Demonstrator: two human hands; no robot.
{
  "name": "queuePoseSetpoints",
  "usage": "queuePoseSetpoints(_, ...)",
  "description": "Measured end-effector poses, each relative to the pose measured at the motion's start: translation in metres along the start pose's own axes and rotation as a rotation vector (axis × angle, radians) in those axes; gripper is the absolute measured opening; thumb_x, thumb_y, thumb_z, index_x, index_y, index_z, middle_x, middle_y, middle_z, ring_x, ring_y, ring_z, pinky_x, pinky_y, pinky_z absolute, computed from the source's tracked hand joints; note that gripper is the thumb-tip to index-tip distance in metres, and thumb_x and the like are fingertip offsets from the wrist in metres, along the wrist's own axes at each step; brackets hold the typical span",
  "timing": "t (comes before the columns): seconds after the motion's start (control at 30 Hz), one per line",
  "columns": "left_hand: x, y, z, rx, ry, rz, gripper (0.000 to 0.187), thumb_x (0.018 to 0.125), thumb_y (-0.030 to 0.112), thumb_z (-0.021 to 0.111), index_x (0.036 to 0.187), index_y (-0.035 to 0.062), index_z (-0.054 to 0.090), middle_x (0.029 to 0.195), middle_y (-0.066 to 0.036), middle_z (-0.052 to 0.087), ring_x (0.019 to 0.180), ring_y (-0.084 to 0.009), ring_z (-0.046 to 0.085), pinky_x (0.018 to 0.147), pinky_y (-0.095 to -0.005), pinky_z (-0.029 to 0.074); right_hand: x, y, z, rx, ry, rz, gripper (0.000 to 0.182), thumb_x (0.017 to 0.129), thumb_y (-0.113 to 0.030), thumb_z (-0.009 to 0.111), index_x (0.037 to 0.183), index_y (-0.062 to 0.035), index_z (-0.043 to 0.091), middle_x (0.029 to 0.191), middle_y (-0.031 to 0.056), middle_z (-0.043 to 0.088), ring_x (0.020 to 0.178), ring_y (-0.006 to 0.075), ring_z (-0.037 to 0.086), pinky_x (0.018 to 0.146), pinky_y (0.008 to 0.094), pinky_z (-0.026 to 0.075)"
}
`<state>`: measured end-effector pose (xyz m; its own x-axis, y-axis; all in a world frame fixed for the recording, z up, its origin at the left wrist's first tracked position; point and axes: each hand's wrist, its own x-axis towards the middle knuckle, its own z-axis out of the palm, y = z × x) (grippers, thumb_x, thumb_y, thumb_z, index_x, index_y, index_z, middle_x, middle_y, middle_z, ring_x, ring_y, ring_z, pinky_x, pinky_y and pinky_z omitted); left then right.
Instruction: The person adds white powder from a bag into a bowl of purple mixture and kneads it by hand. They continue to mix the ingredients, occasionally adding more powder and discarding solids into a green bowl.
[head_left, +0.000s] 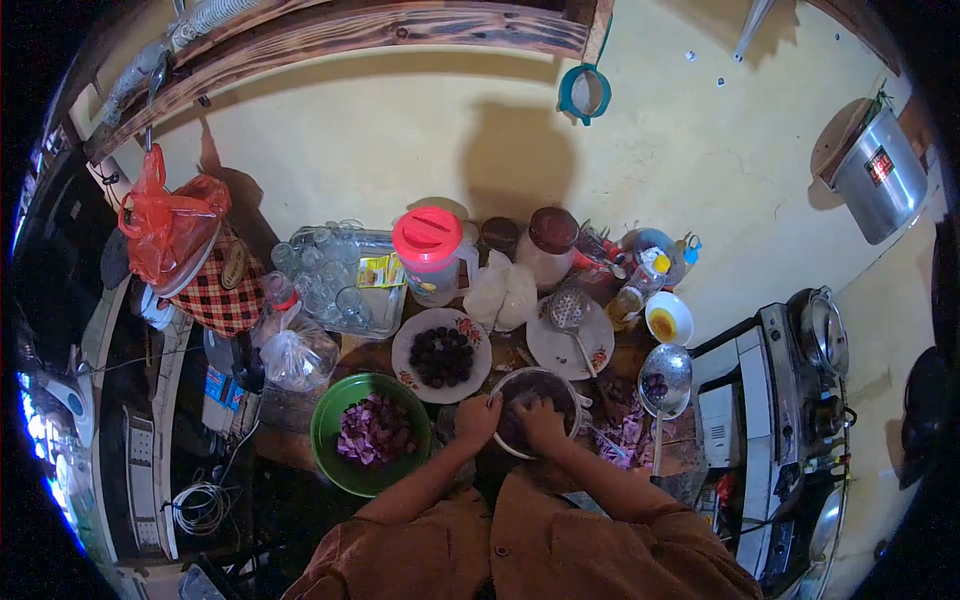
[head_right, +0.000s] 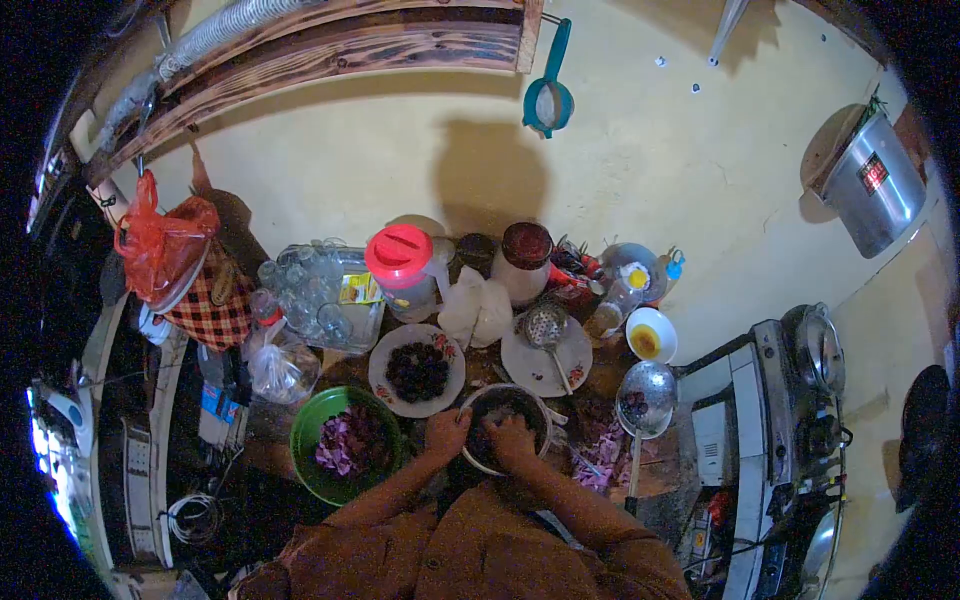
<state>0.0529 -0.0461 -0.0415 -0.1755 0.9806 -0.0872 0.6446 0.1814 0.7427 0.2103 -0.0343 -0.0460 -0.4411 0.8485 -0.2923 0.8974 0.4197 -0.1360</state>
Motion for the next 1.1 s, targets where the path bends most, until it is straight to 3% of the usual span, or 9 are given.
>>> queuePoseSetpoints(0.23, 0.003, -0.002, -0.004, 0.102, 0.014, 0.072, 0.042, 0.084, 0.036, 0.047, 0.066, -0.0004, 0.059, 0.063, -0.021, 0.055, 0.062, -0.0401, 0.055, 0.059, -0.0482, 0.042, 0.030, 0.025, -0.032, 0.402, -0.172, 0.033, 0.033, 0.078, -0.019, 0.054, 0.111, -0.0168, 0.049, 0.097, 0.0148, 0.056, 0.103, 0.0361, 0.049, 0.072, 0.0530, 0.046)
queuePoseSetpoints(0.33, -0.001, -0.006, -0.002, 0.059, 0.048, 0.110, 0.044, 0.084, 0.037, 0.046, 0.065, -0.0004, 0.059, 0.063, -0.021, 0.055, 0.063, -0.0398, 0.055, 0.060, -0.0484, 0.043, 0.014, 0.016, -0.054, 0.266, -0.041, -0.077, 0.025, 0.081, -0.021, 0.050, 0.106, -0.0170, 0.054, 0.094, 0.0121, 0.058, 0.100, 0.0319, 0.051, 0.073, 0.0515, 0.044)
queuePoseSetpoints(0.4, 0.000, -0.004, 0.001, 0.057, 0.041, 0.068, 0.044, 0.085, 0.037, 0.045, 0.065, -0.0003, 0.059, 0.063, -0.022, 0.055, 0.063, -0.0398, 0.055, 0.060, -0.0485, 0.043, 0.004, -0.006, -0.053, -0.325, -0.041, -0.100, 0.022, 0.079, -0.025, 0.053, 0.100, -0.0185, 0.060, 0.098, 0.0106, 0.058, 0.100, 0.0288, 0.050, 0.074, 0.0509, 0.041)
queuePoseSetpoints(0.63, 0.001, 0.012, -0.004, 0.068, 0.039, 0.050, 0.040, 0.086, 0.035, 0.044, 0.070, 0.0014, 0.060, 0.066, -0.021, 0.057, 0.064, -0.0396, 0.056, 0.061, -0.0487, 0.043, -0.004, -0.017, -0.030, -0.583, 0.035, -0.044, 0.021, 0.079, -0.025, 0.052, 0.096, -0.0245, 0.064, 0.097, 0.0069, 0.060, 0.105, 0.0264, 0.045, 0.070, 0.0536, 0.039)
queuePoseSetpoints(0.73, 0.001, 0.014, -0.006, 0.058, -0.007, 0.030, 0.040, 0.086, 0.034, 0.043, 0.070, 0.0022, 0.060, 0.067, -0.020, 0.057, 0.065, -0.0395, 0.056, 0.061, -0.0489, 0.043, 0.012, 0.007, -0.019, -0.380, -0.055, 0.013, 0.028, 0.076, -0.024, 0.057, 0.103, -0.0194, 0.061, 0.096, 0.0090, 0.061, 0.105, 0.0284, 0.047, 0.072, 0.0535, 0.040)
queuePoseSetpoints(0.8, 0.002, 0.007, -0.001, 0.069, -0.013, 0.044, 0.040, 0.086, 0.034, 0.043, 0.069, 0.0021, 0.060, 0.066, -0.020, 0.057, 0.065, -0.0395, 0.056, 0.061, -0.0489, 0.043, 0.029, 0.031, -0.025, 0.234, -0.177, -0.074, 0.042, 0.069, -0.022, 0.062, 0.109, -0.0104, 0.056, 0.096, 0.0136, 0.061, 0.101, 0.0313, 0.052, 0.078, 0.0495, 0.042)
queuePoseSetpoints(0.93, 0.004, 0.003, 0.000, 0.071, 0.003, 0.051, 0.042, 0.085, 0.036, 0.045, 0.065, 0.0020, 0.060, 0.065, -0.020, 0.057, 0.064, -0.0397, 0.056, 0.061, -0.0491, 0.043, 0.016, 0.030, -0.055, 0.350, -0.166, -0.007, 0.059, 0.062, -0.025, 0.068, 0.114, -0.0044, 0.051, 0.101, 0.0190, 0.059, 0.100, 0.0342, 0.054, 0.086, 0.0414, 0.041)
queuePoseSetpoints(1.0, 0.003, 0.006, -0.005, 0.087, -0.007, 0.037, 0.043, 0.085, 0.036, 0.044, 0.065, 0.0020, 0.060, 0.065, -0.020, 0.057, 0.065, -0.0400, 0.056, 0.061, -0.0491, 0.043, 0.011, 0.045, -0.059, 0.596, -0.190, -0.435, 0.068, 0.062, -0.028, 0.071, 0.121, -0.0063, 0.046, 0.110, 0.0228, 0.055, 0.103, 0.0351, 0.052, 0.090, 0.0404, 0.040)
queuePoseSetpoints(1.1, 0.002, 0.009, -0.007, 0.050, -0.035, 0.002, 0.044, 0.085, 0.038, 0.044, 0.065, 0.0020, 0.060, 0.066, -0.021, 0.057, 0.066, -0.0407, 0.055, 0.061, -0.0490, 0.042, 0.010, 0.047, -0.070, 0.555, -0.250, -0.266, 0.078, 0.062, -0.031, 0.073, 0.128, -0.0054, 0.039, 0.121, 0.0222, 0.049, 0.110, 0.0361, 0.048, 0.094, 0.0395, 0.037)
